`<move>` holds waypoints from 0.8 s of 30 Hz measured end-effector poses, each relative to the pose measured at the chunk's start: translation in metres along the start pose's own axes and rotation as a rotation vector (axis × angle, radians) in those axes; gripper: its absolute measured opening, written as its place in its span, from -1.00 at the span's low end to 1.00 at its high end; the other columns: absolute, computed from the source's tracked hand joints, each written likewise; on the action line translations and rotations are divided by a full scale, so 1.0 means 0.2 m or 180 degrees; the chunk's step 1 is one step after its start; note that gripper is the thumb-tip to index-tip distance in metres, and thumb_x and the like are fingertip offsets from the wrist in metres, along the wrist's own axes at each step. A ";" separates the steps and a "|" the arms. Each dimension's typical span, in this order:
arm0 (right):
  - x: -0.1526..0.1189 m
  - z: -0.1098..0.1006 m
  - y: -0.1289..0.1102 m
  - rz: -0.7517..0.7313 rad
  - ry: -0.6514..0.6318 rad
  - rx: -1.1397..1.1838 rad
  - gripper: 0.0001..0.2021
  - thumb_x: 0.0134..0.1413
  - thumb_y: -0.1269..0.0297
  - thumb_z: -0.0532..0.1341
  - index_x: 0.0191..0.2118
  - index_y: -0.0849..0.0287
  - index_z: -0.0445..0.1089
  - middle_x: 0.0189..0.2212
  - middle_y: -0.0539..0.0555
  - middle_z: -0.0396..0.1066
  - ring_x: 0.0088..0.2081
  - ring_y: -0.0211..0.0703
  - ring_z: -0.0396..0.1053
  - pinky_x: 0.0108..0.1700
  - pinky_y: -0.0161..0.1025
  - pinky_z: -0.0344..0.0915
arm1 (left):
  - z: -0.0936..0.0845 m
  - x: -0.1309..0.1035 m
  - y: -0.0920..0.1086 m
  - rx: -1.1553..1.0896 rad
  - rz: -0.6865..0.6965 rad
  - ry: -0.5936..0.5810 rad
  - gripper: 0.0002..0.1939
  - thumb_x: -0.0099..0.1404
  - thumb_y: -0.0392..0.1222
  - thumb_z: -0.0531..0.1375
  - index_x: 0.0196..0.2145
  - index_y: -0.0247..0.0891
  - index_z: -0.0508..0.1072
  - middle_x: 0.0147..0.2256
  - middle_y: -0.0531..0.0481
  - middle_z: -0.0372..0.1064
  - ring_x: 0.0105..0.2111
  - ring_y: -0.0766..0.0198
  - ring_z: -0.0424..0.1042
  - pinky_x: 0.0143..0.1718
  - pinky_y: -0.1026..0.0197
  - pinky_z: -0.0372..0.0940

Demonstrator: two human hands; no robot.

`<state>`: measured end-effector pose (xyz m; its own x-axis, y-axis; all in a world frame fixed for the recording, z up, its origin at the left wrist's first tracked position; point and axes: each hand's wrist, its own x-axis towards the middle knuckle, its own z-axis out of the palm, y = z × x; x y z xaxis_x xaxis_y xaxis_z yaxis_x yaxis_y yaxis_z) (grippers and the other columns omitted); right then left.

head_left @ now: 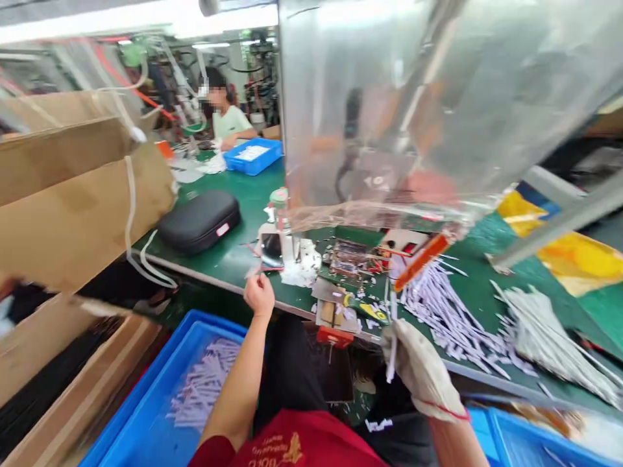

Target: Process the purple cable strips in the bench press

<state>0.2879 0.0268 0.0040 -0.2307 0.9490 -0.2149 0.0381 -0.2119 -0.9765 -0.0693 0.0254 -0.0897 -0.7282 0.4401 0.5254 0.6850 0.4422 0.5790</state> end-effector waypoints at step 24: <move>0.40 0.37 0.01 0.0385 -0.0236 0.0344 -0.54 0.01 -0.14 0.21 -0.47 0.23 0.47 -0.63 0.08 0.43 -0.65 -0.26 0.30 -0.64 -0.36 0.18 | 0.03 -0.02 -0.07 -0.0206 0.0450 -0.0007 -0.68 0.36 -0.09 0.06 -0.10 -0.31 0.49 -0.45 -0.09 0.43 -0.43 0.10 0.44 -0.33 0.13 0.24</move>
<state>0.1973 0.0855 -0.0146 -0.3019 0.8961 -0.3254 -0.0340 -0.3512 -0.9357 -0.0762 0.0224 -0.1040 -0.6244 0.4962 0.6033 0.7778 0.3244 0.5383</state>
